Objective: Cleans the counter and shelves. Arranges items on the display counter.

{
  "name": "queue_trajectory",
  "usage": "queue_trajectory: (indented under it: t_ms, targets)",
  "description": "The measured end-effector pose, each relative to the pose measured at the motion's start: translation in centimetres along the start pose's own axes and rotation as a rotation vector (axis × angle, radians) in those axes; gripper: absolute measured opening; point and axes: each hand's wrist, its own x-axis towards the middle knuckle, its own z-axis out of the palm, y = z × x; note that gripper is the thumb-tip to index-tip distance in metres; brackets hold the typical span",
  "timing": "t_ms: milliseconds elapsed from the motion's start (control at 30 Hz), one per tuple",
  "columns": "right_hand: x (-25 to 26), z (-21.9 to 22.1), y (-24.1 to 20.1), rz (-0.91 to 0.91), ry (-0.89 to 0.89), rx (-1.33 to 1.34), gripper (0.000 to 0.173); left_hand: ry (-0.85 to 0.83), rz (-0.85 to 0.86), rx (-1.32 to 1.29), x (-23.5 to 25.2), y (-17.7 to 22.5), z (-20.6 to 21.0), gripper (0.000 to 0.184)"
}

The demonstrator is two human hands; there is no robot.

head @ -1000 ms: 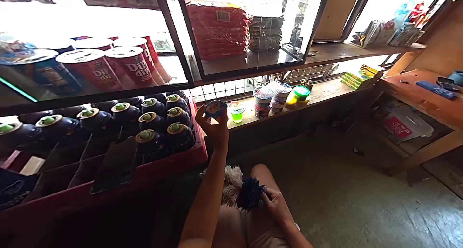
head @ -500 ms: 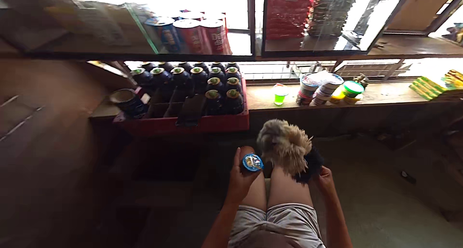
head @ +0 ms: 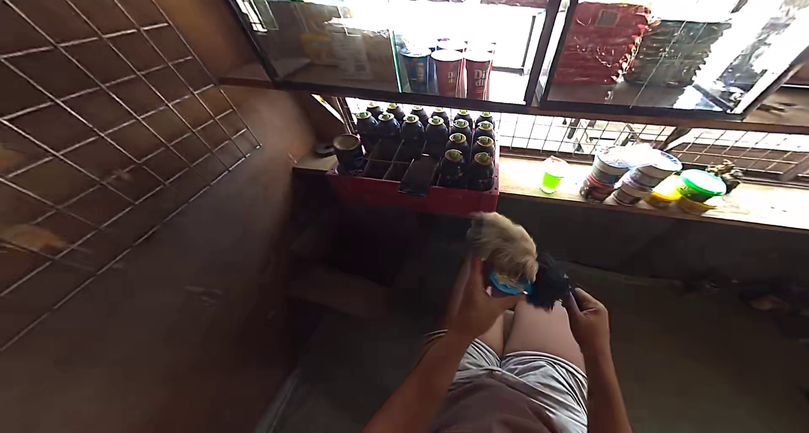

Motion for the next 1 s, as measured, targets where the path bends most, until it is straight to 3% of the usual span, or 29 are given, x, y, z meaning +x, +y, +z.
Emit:
queue_trajectory:
  t_ms: [67, 133, 267, 333, 433, 500, 567, 633, 800, 933, 1000]
  targets:
    - [-1.0, 2.6, 1.6, 0.204, 0.026, 0.087, 0.027, -0.125, 0.049, -0.105, -0.5, 1.4, 1.7, 0.122]
    - [-2.2, 4.8, 3.0, 0.424, 0.008, 0.401, 0.03, -0.241, 0.077, -0.121, -1.0, 0.9, 3.2, 0.117]
    - [-3.0, 5.7, 3.9, 0.551, -0.105, 1.042, 0.051, -0.382, 0.058, 0.077, -2.0, -3.9, 3.7, 0.09]
    - [-2.9, 5.1, 4.5, 0.611, -0.151, 1.117, 0.048, -0.403, 0.013, 0.153, -2.8, -5.5, 3.6, 0.076]
    - [-3.9, 5.1, 7.1, 0.693, -0.05, 1.16, 0.04, -0.434, -0.005, 0.205, -3.3, -6.7, 4.0, 0.068]
    - [-4.8, 5.4, 8.6, 0.67, 0.059, 1.124, 0.039, -0.489, 0.037, 0.256, -3.0, -6.6, 3.9, 0.073]
    - [-5.0, 5.0, 8.8, 0.594, 0.053, 1.06, 0.035, -0.502, 0.136, 0.298, -0.9, -4.8, 2.9, 0.091]
    - [-3.9, 4.6, 10.0, 0.663, 0.057, 1.173, 0.042, -0.386, 0.251, 0.386, 3.6, -0.7, 0.6, 0.096]
    - [-3.1, 4.2, 10.1, 0.782, 0.048, 1.366, 0.046, 0.13, 0.433, 0.912, 17.7, 7.6, -8.2, 0.065]
    - [-3.1, 4.5, 10.2, 0.853, 0.084, 1.351, 0.048, 0.276, 0.557, 1.147, 27.3, 10.4, -13.2, 0.055]
    - [-3.2, 4.6, 10.2, 0.828, 0.083, 1.367, 0.042, 0.284, 0.527, 1.235, 29.8, 11.5, -13.9, 0.054]
